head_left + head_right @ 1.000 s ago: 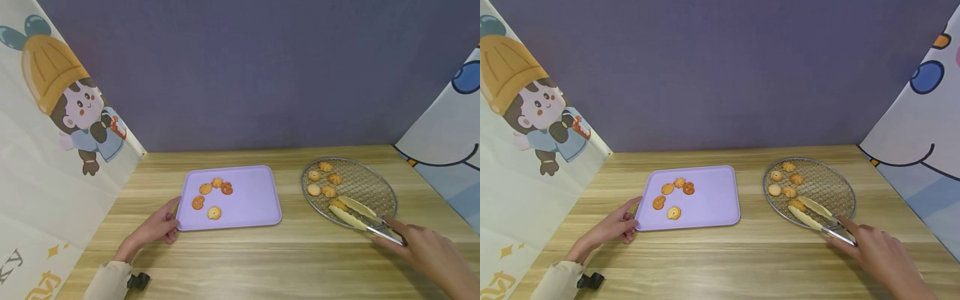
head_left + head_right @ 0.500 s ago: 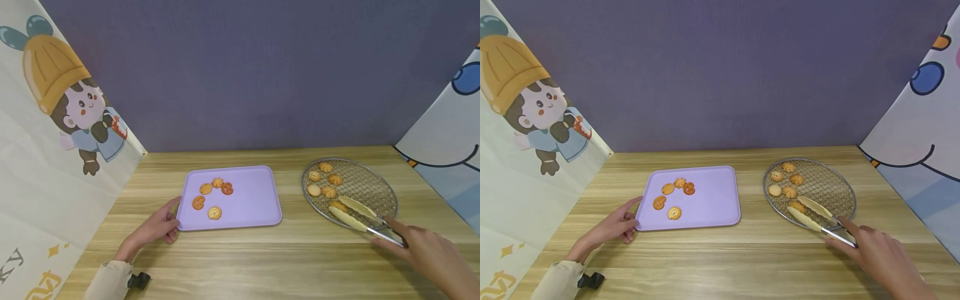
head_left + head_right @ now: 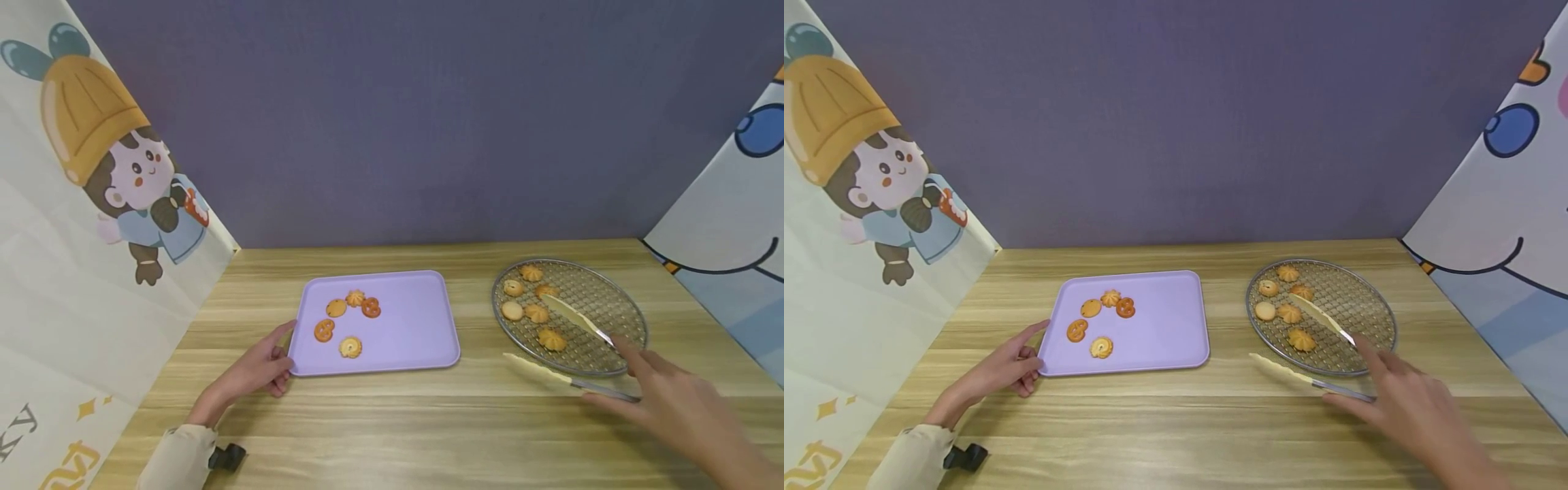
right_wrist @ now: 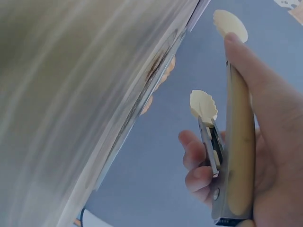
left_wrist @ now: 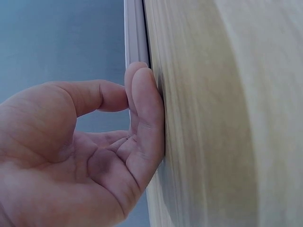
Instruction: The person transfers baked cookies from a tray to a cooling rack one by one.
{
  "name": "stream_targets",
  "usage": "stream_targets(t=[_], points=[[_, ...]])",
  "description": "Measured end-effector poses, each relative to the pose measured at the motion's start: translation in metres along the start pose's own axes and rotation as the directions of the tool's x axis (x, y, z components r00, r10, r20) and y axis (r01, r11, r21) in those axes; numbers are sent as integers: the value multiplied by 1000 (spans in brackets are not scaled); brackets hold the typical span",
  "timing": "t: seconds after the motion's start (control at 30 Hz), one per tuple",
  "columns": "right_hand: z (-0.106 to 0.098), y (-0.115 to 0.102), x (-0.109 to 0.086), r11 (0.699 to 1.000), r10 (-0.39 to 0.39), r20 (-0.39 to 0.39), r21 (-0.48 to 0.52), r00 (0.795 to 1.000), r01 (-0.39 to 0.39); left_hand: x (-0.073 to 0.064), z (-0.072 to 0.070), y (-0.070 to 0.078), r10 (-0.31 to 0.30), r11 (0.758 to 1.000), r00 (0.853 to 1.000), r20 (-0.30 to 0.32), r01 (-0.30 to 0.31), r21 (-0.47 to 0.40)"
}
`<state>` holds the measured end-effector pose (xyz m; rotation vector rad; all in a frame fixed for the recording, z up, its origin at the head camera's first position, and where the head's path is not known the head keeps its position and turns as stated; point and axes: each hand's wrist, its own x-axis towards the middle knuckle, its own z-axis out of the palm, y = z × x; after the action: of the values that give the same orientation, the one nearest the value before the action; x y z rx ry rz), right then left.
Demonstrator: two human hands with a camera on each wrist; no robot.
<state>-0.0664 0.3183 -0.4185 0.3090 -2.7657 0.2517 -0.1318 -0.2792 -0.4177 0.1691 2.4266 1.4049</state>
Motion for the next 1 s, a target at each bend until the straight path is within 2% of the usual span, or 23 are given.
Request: stream_targets(t=[0.13, 0.43, 0.63, 0.83, 0.93, 1.0], points=[[1, -10, 4, 998, -56, -47, -7, 997, 56, 0, 0, 0, 0, 1000, 1000, -1, 0, 1], [5, -28, 19, 986, -162, -59, -50, 985, 159, 0, 0, 0, -4, 1000, 1000, 0, 4, 9], [11, -38, 31, 958, -287, -140, -69, 948, 280, 0, 0, 1, -13, 1000, 1000, -7, 13, -1], [20, -49, 43, 928, -372, -175, -84, 911, 363, 0, 0, 1, -15, 1000, 1000, -3, 15, -5], [24, -56, 49, 916, -400, -168, -93, 901, 389, 0, 0, 1, -13, 1000, 1000, 0, 13, -6], [26, -61, 53, 914, -404, -152, -93, 902, 394, 1, -1, 0, -11, 1000, 1000, 3, 11, -8]])
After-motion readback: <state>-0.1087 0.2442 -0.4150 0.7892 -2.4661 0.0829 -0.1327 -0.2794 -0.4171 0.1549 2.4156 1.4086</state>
